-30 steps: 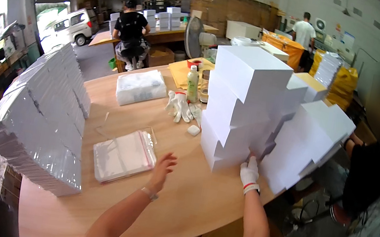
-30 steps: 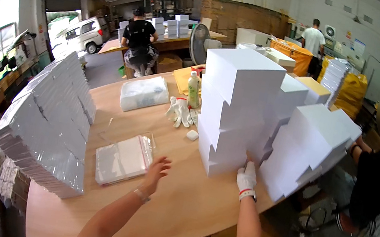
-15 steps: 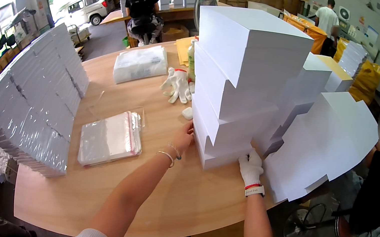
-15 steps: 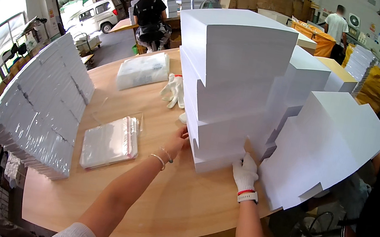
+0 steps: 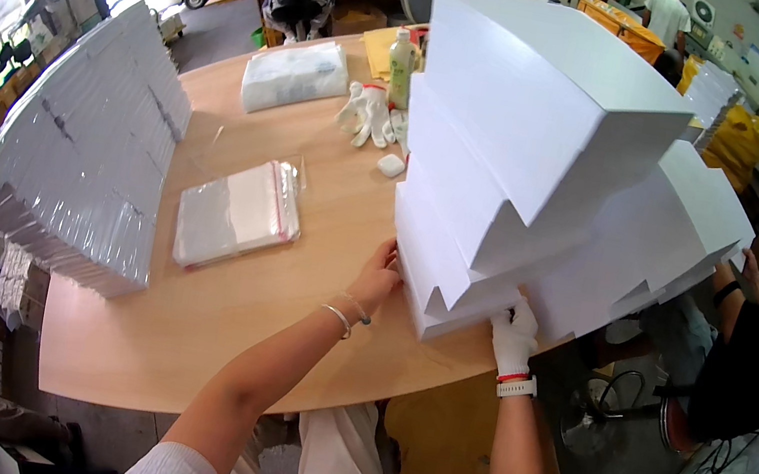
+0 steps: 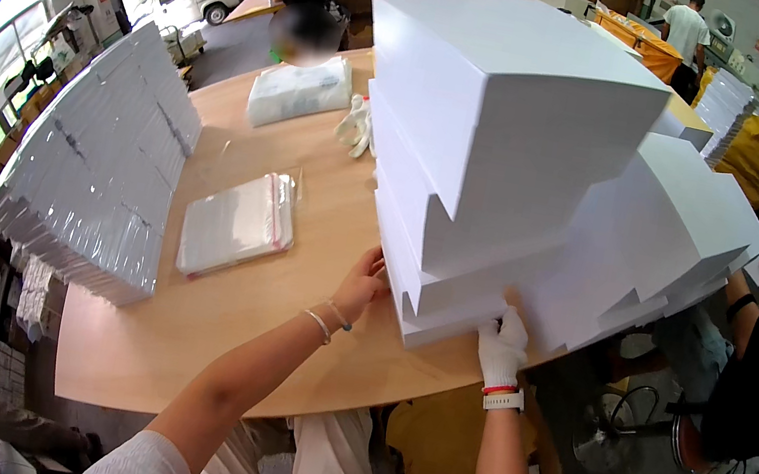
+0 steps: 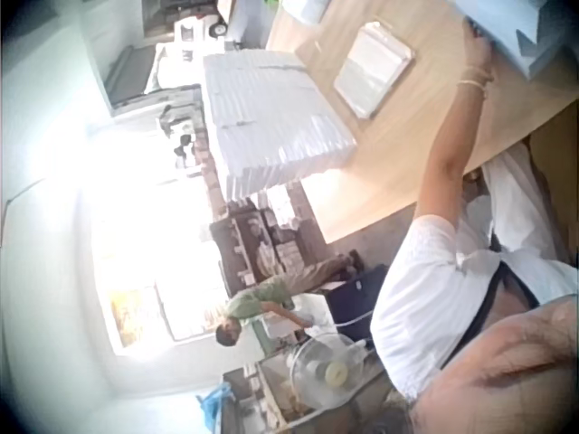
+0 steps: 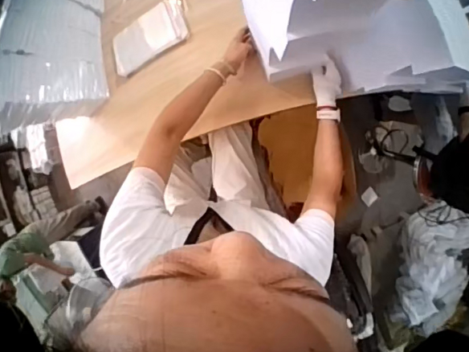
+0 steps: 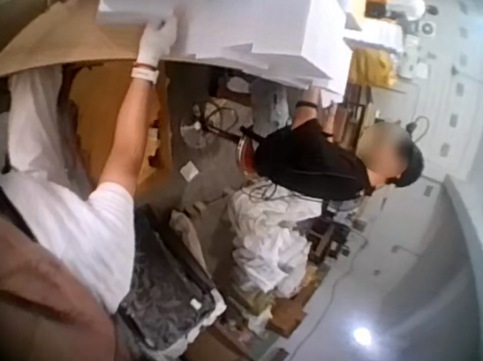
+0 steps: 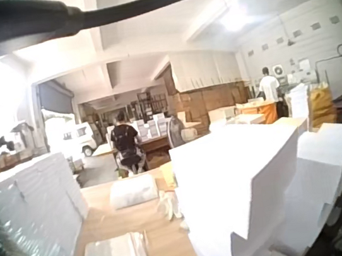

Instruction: The person sits at a table and repeatedly picks up white sheets of paper, places them into clear plastic bags, and stacks the filled bags. The person also handles stacks of paper and plastic bags on the table.

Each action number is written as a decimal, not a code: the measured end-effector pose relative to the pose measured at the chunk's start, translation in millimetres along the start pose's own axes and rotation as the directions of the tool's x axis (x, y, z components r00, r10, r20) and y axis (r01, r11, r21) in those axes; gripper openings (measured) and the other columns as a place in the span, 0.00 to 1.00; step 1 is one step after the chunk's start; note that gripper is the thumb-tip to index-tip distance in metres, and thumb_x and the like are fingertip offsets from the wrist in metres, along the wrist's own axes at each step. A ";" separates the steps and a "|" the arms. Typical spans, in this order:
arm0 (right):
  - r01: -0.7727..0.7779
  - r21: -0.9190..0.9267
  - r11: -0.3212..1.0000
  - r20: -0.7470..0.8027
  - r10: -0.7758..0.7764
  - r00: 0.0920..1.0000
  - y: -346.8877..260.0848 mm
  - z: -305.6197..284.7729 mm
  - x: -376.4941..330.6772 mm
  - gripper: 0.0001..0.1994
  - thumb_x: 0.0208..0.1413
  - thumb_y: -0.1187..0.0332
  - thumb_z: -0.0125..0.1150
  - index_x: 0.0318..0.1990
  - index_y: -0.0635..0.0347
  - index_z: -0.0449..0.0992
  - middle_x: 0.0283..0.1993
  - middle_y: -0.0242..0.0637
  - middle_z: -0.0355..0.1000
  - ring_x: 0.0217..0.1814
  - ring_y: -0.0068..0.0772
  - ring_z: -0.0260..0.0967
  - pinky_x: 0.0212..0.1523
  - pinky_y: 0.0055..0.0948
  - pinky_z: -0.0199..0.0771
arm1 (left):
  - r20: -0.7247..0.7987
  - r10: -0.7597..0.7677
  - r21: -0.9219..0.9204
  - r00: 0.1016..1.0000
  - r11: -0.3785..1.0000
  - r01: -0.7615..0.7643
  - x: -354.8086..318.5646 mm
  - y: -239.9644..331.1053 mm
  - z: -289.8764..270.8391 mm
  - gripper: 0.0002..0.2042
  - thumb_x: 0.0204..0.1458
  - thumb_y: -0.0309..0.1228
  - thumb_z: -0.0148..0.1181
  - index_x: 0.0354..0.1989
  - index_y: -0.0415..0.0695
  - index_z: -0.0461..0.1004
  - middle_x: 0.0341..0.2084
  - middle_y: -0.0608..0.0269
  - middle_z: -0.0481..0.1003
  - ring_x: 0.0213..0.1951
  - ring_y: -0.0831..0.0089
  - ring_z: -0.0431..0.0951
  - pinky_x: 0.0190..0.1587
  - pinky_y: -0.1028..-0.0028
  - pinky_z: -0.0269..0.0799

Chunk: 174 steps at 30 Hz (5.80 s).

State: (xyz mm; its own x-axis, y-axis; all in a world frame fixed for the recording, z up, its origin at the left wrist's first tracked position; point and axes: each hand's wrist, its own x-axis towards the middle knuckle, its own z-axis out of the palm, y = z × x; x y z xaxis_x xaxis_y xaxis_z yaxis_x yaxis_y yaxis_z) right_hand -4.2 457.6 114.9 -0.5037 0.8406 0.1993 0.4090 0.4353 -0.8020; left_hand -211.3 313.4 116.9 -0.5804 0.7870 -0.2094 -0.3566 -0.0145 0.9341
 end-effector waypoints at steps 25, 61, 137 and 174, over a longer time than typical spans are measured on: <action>0.068 0.720 0.691 -0.293 0.214 0.932 44.8 -36.9 -139.0 0.15 0.50 0.78 0.40 0.47 0.67 0.63 0.38 0.36 0.66 0.37 0.24 0.60 0.34 0.23 0.63 | 0.075 0.557 0.851 0.827 0.396 -0.344 -48.7 0.6 -78.8 0.21 0.43 0.27 0.56 0.50 0.43 0.65 0.50 0.54 0.64 0.49 0.55 0.66 0.52 0.62 0.61; -0.594 0.559 0.578 0.752 -0.050 0.658 -138.7 112.7 -159.0 0.13 0.56 0.67 0.47 0.46 0.66 0.64 0.39 0.42 0.70 0.37 0.31 0.69 0.37 0.30 0.71 | -0.334 0.748 0.904 0.573 0.426 -0.030 -18.8 86.9 -242.5 0.09 0.50 0.31 0.49 0.29 0.37 0.71 0.29 0.48 0.71 0.33 0.52 0.71 0.36 0.62 0.66; 0.687 -0.292 0.666 -0.056 -0.729 0.683 -314.7 -207.8 -71.2 0.11 0.41 0.78 0.59 0.36 0.66 0.75 0.42 0.41 0.71 0.42 0.36 0.68 0.44 0.26 0.67 | 0.317 0.399 0.948 0.860 -0.127 -0.291 -253.3 15.5 -176.1 0.17 0.43 0.31 0.55 0.42 0.40 0.67 0.37 0.56 0.70 0.42 0.61 0.69 0.44 0.64 0.64; -0.110 0.720 0.685 0.047 0.110 0.993 -268.2 -250.5 -47.4 0.20 0.54 0.58 0.51 0.51 0.58 0.64 0.43 0.31 0.68 0.35 0.23 0.66 0.23 0.18 0.63 | 0.109 0.597 0.974 0.795 0.096 -0.206 -292.4 20.6 -147.5 0.08 0.45 0.30 0.51 0.32 0.41 0.71 0.37 0.56 0.71 0.40 0.61 0.71 0.40 0.66 0.68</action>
State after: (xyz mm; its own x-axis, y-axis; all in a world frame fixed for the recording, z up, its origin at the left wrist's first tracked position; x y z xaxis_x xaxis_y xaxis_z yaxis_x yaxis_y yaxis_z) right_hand 100.6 381.8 461.6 -0.4907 0.8673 0.0834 -0.2122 -0.0261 -0.9769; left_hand -156.9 -8.0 154.7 -0.5940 0.6845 0.4226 0.7983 0.4367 0.4147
